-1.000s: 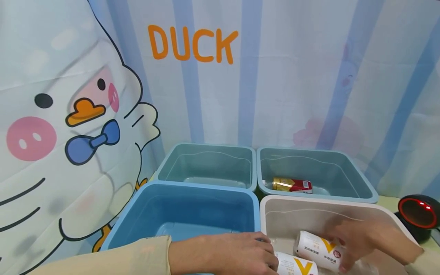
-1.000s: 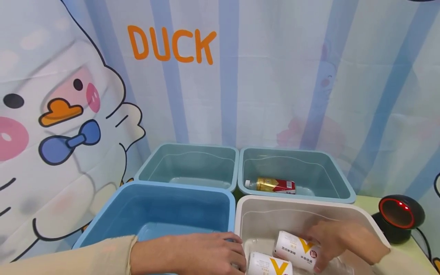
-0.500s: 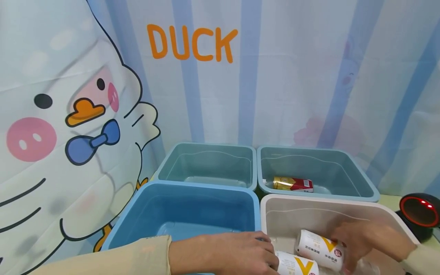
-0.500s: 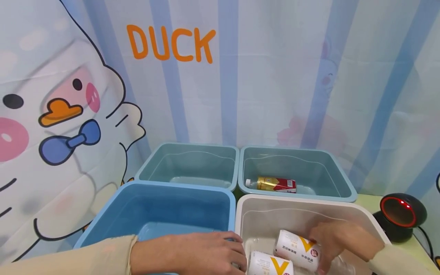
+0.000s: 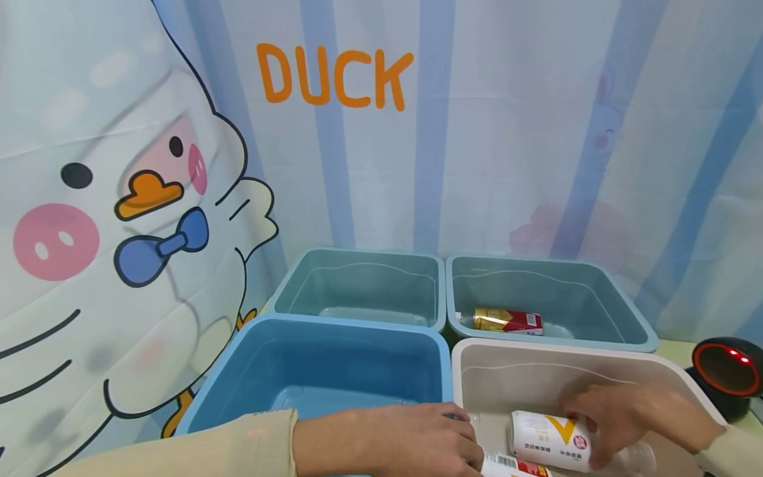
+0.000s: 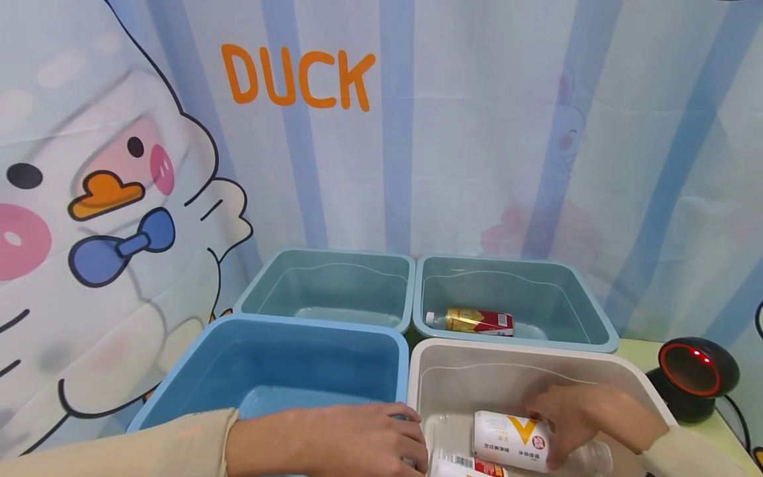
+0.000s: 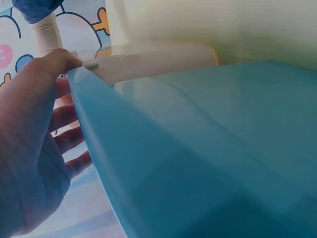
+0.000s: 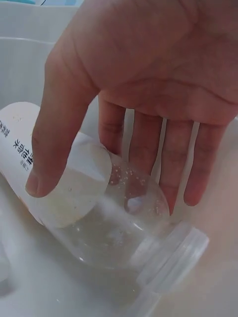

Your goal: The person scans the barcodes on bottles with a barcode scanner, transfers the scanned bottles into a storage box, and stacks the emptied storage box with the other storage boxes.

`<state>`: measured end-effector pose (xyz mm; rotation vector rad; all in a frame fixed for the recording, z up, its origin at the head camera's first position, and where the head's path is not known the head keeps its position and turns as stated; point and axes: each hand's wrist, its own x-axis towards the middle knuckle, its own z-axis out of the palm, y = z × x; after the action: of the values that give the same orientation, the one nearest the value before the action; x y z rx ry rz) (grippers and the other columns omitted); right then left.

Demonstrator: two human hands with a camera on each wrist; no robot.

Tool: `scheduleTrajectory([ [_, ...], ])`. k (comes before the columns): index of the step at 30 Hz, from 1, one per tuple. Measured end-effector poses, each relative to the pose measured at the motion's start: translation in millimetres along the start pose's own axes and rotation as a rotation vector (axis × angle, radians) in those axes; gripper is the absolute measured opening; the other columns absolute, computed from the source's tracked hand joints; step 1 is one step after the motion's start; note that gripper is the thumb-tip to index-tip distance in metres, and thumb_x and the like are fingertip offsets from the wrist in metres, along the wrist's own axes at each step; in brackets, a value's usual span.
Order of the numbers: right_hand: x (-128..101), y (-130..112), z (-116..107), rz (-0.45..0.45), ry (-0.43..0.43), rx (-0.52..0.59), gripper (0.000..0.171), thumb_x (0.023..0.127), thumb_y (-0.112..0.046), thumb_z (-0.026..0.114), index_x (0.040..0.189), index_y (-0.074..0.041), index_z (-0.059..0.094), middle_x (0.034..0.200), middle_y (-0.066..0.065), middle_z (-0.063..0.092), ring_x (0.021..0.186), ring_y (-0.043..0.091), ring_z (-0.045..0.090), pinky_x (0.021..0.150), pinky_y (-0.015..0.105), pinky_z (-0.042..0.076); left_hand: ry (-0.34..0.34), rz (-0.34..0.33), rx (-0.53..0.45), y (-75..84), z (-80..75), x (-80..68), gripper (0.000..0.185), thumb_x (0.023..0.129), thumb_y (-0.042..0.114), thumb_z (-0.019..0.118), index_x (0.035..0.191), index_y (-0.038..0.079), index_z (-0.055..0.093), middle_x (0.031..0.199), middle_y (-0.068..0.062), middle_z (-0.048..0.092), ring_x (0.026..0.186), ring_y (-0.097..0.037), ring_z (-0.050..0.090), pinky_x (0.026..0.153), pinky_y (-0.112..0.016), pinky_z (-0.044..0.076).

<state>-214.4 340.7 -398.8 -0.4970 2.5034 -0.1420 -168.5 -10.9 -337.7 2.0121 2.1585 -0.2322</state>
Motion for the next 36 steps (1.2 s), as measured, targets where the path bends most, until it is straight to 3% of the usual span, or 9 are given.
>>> scheduleTrajectory([
  [5,-2.4,1.7,-3.0,-0.042,0.008,0.028,0.050,0.074,-0.037,0.092,0.114,-0.032,0.064,0.098,-0.015,0.060,0.094,0.016,0.054,0.097,0.060,0.048,0.005,0.000,-0.002,0.0,0.6,0.2,0.049,0.095,0.047,0.071,0.141,0.030,0.066,0.134,0.019,0.065,0.125,0.005,0.051,0.115,-0.017,0.022],
  [9,-5.4,4.7,-8.7,-0.108,0.007,0.057,0.047,0.076,-0.036,0.089,0.113,-0.030,0.061,0.096,-0.017,0.059,0.090,0.011,0.055,0.090,0.046,0.051,0.001,0.006,0.002,-0.1,0.5,0.4,0.048,0.096,0.047,0.070,0.141,0.031,0.066,0.133,0.019,0.065,0.124,0.005,0.051,0.115,-0.017,0.022],
  [14,-12.2,7.8,-17.4,-0.189,0.035,0.086,0.044,0.081,-0.035,0.085,0.116,-0.025,0.060,0.095,-0.016,0.057,0.088,0.009,0.054,0.077,0.032,0.047,-0.006,0.009,0.002,-0.4,0.2,-0.1,0.046,0.099,0.047,0.067,0.142,0.031,0.065,0.134,0.020,0.064,0.125,0.005,0.050,0.116,-0.017,0.021],
  [20,-19.7,9.0,-26.8,-0.196,0.078,0.078,0.046,0.083,-0.038,0.085,0.121,-0.025,0.061,0.097,-0.015,0.058,0.087,0.009,0.054,0.074,0.031,0.049,-0.012,0.005,0.025,0.3,-0.5,-0.6,0.048,0.098,0.047,0.068,0.143,0.032,0.064,0.134,0.020,0.063,0.125,0.004,0.050,0.115,-0.016,0.020],
  [27,-26.0,9.2,-33.4,-0.279,0.135,0.032,0.042,0.086,-0.043,0.082,0.120,-0.027,0.064,0.096,-0.017,0.056,0.085,0.005,0.051,0.068,0.030,0.043,-0.019,0.009,0.036,0.0,-0.8,-0.2,0.048,0.098,0.046,0.067,0.144,0.033,0.063,0.135,0.020,0.063,0.126,0.005,0.050,0.116,-0.017,0.020],
  [33,-33.7,5.6,-36.8,-0.237,0.212,-0.011,0.049,0.084,-0.048,0.084,0.125,-0.027,0.067,0.107,-0.016,0.060,0.090,0.008,0.053,0.072,0.036,0.049,-0.013,0.016,0.029,-0.2,-0.4,0.6,0.044,0.100,0.045,0.066,0.142,0.032,0.065,0.134,0.020,0.064,0.125,0.005,0.050,0.115,-0.016,0.020],
  [36,-36.9,3.9,-38.9,-0.259,0.250,-0.024,0.052,0.083,-0.048,0.085,0.127,-0.027,0.067,0.112,-0.015,0.062,0.091,0.006,0.054,0.071,0.034,0.050,-0.018,0.014,0.039,-0.2,-0.5,1.2,0.045,0.099,0.046,0.067,0.142,0.032,0.064,0.134,0.021,0.063,0.125,0.005,0.050,0.115,-0.016,0.020],
])
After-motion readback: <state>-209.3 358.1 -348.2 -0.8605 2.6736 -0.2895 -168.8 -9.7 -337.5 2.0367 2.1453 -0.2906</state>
